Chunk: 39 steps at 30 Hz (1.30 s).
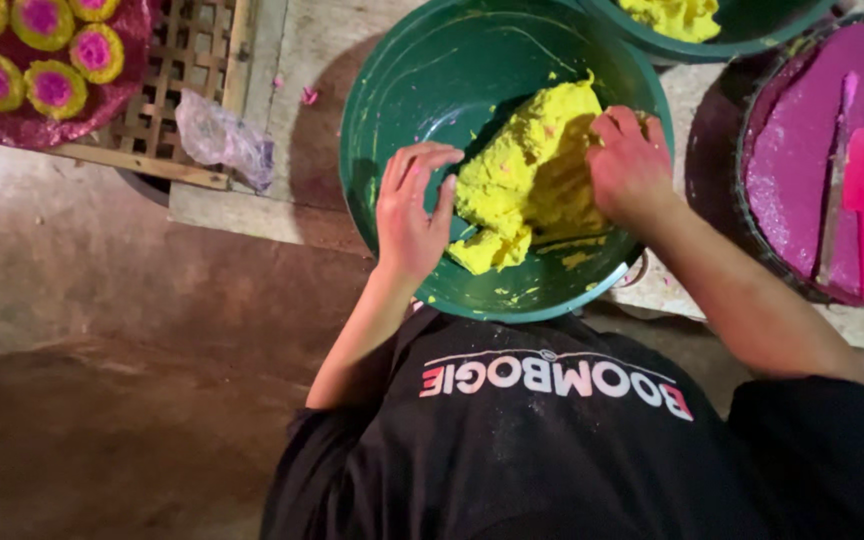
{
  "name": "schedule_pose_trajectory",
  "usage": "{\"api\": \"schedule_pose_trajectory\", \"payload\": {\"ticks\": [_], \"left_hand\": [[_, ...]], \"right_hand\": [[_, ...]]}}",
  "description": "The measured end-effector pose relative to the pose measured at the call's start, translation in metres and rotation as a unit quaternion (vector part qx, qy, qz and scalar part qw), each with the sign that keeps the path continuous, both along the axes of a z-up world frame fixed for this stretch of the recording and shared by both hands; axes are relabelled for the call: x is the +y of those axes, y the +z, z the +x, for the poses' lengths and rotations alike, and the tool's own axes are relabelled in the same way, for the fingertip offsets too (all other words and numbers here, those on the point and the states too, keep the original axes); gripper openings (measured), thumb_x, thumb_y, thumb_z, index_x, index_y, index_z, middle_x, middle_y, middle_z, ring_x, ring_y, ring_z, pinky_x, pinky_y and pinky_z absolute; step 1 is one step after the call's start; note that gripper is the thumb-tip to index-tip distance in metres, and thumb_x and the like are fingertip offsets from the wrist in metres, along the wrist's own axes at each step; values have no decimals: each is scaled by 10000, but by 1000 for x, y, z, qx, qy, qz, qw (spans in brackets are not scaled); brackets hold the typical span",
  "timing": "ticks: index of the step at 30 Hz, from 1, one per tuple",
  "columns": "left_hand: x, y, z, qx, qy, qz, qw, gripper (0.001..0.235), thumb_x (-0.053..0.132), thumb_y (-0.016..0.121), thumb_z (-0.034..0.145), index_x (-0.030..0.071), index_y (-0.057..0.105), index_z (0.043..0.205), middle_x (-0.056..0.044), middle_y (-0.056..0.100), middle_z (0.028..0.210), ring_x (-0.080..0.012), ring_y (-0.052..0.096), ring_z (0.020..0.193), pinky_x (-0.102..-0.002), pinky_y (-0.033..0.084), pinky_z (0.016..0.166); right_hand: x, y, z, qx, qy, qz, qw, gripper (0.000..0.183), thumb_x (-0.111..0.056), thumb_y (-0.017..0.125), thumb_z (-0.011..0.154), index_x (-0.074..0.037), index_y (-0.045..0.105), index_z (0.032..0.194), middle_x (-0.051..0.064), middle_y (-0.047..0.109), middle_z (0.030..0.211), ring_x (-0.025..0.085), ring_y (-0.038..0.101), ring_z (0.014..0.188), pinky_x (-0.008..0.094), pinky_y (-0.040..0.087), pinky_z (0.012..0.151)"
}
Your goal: The person mixes a yellow dough-like substance in a green bowl using their hands. They add a purple powder from a small plastic bag and continue to knead the mixture until it turns green. The person then places the green dough into a piping bag.
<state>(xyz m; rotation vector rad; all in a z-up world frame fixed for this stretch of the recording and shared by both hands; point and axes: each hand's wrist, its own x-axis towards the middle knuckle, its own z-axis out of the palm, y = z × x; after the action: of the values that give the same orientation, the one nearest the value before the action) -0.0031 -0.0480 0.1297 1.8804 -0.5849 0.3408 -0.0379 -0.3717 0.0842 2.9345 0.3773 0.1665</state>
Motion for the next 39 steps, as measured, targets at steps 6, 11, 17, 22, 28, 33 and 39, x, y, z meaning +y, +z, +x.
{"api": "schedule_pose_trajectory", "payload": {"ticks": [6, 11, 17, 22, 28, 33, 39], "left_hand": [[70, -74, 6, -118, 276, -31, 953, 336, 75, 668, 1030, 127, 507, 1320, -97, 581, 1398, -274, 511, 1348, -431, 406, 1171], [138, -157, 47, -22, 417, 44, 908, 830, 193, 827, 896, 15, 339, 1543, -225, 380, 1558, -404, 322, 1475, -529, 257, 1218], [154, -195, 96, 116, 428, 151, 883, 630, 274, 850, 742, 56, 596, 1275, -143, 534, 1365, -379, 466, 1249, -503, 332, 1128], [169, -205, 106, 24, 437, 214, 873, 374, 222, 802, 835, 86, 680, 1162, -98, 634, 1338, -368, 542, 1241, -454, 453, 1091], [150, -142, 90, 316, 76, -508, 798, 310, 222, 632, 936, 182, 599, 1242, -75, 669, 1266, -275, 682, 1154, -458, 631, 814], [116, -70, 76, 287, -47, -374, 881, 270, 62, 730, 929, 68, 684, 1195, -33, 744, 1132, -195, 682, 1018, -352, 547, 807], [64, -33, 74, 146, -69, -39, 986, 292, 59, 871, 844, 53, 709, 1088, -75, 730, 967, -195, 681, 874, -347, 568, 795]], "right_hand": [[0, 25, 12, 29, -23, 197, 980, 568, -408, 677, 941, -94, 628, 1411, 185, 418, 1570, 472, 299, 1447, 637, 269, 1151], [40, 10, 21, 66, -18, 67, 995, 605, -512, 724, 885, -145, 649, 1361, 225, 273, 1642, 492, 196, 1444, 745, 171, 1054], [33, 10, 23, -38, -64, 262, 962, 531, -446, 631, 1144, -63, 567, 1507, 167, 277, 1704, 440, 220, 1526, 664, 231, 1236], [36, -11, -1, -48, -32, 344, 937, 470, -325, 757, 1031, 15, 642, 1335, 222, 428, 1479, 451, 346, 1433, 590, 362, 1196], [68, -18, -10, -41, -16, 461, 886, 392, -216, 764, 978, 36, 636, 1249, 220, 584, 1325, 382, 520, 1290, 435, 432, 1108], [72, -6, -16, -21, 25, 515, 856, 327, -131, 739, 968, 35, 653, 1237, 208, 622, 1299, 357, 533, 1289, 424, 418, 1111], [83, 19, -24, -1, 2, 706, 708, 307, -78, 716, 992, 20, 593, 1256, 72, 533, 1283, 201, 530, 1246, 304, 431, 1079]]}}
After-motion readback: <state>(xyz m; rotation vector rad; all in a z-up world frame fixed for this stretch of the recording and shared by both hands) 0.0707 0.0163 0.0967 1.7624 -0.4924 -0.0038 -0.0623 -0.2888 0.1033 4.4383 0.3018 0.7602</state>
